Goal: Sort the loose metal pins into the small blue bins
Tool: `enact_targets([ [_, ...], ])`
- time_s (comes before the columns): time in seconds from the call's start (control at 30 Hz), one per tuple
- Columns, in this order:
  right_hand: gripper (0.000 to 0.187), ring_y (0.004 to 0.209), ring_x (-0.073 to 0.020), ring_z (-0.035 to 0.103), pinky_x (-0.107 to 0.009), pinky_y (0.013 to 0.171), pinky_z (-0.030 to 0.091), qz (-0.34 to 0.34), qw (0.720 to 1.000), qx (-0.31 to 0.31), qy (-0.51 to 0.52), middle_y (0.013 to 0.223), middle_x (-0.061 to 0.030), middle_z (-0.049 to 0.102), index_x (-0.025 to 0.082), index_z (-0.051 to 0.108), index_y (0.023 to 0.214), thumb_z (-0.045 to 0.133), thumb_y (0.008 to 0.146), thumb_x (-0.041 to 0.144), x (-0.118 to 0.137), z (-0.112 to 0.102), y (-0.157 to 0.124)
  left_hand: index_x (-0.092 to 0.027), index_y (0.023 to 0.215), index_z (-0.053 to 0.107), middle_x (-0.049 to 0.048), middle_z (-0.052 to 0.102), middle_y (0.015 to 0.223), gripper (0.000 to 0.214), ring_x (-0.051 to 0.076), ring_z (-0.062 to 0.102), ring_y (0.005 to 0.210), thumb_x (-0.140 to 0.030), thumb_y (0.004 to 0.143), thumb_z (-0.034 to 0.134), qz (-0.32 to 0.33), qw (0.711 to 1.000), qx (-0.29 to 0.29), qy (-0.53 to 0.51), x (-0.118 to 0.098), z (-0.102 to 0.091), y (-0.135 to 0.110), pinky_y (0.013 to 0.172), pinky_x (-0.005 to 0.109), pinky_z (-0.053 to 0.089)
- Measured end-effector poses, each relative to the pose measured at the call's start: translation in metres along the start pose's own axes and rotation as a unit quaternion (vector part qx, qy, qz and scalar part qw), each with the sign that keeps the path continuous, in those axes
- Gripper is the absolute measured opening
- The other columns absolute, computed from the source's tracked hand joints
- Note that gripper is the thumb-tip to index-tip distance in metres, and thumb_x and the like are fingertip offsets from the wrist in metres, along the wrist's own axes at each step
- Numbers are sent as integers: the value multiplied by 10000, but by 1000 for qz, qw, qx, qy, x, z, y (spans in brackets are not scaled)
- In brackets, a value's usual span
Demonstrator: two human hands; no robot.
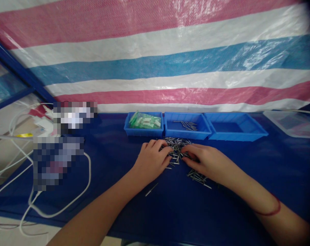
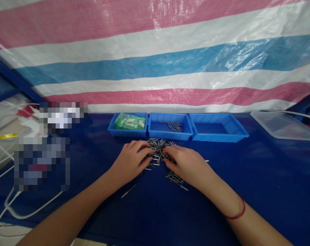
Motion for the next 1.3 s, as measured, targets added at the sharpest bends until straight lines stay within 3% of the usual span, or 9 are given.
enact_targets([
  [0.33,149,764,-177,610,-311,728,459,-23,999,-32,3,852,-26,608,207,636,919,490,894,220,-3,-1,-1,-230,998,633,10,633,1055,154,192,524,986,-252,947,489,-3,1000,-17,-6,4,1,3,813,353,349],
  [0.53,146,878,-206,569,-348,808,470,-61,994,-96,5,968,-71,578,185,652,964,557,858,219,1,-1,-2,-244,1019,637,12,627,1056,153,205,511,998,-283,926,521,3,1000,-20,-15,3,0,2,826,366,349],
  [0.67,172,890,-220,528,-370,800,467,-97,991,-86,-12,932,-72,555,203,660,978,523,877,180,8,4,-2,-235,1000,644,22,621,1071,158,215,502,1023,-280,920,516,9,1000,-17,-22,1,1,2,831,368,359],
  [0.83,131,905,-223,512,-375,812,459,-97,990,-99,-9,959,-83,557,166,630,961,538,867,172,13,7,-1,-230,959,645,20,622,1089,152,219,497,1038,-270,922,503,14,999,-22,-22,0,3,2,828,375,362],
  [1.1,131,871,-209,518,-358,788,422,-117,989,-90,-15,914,-66,587,199,647,968,561,881,246,13,6,-1,-223,960,634,33,618,1084,142,221,494,1035,-264,916,505,24,999,-18,-26,-2,4,1,833,379,376],
  [1.3,179,840,-186,518,-327,755,384,-132,988,-80,-20,879,-54,590,211,678,876,505,919,224,14,6,-1,-206,933,618,41,615,1073,124,227,493,1031,-259,908,509,25,999,-8,-24,-3,3,1,833,380,383],
])
Point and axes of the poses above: each hand's wrist, its own y-axis towards the middle knuckle, its own z-axis out of the palm, x = y × z, the point moved 1 cm from there along y, towards the middle knuckle
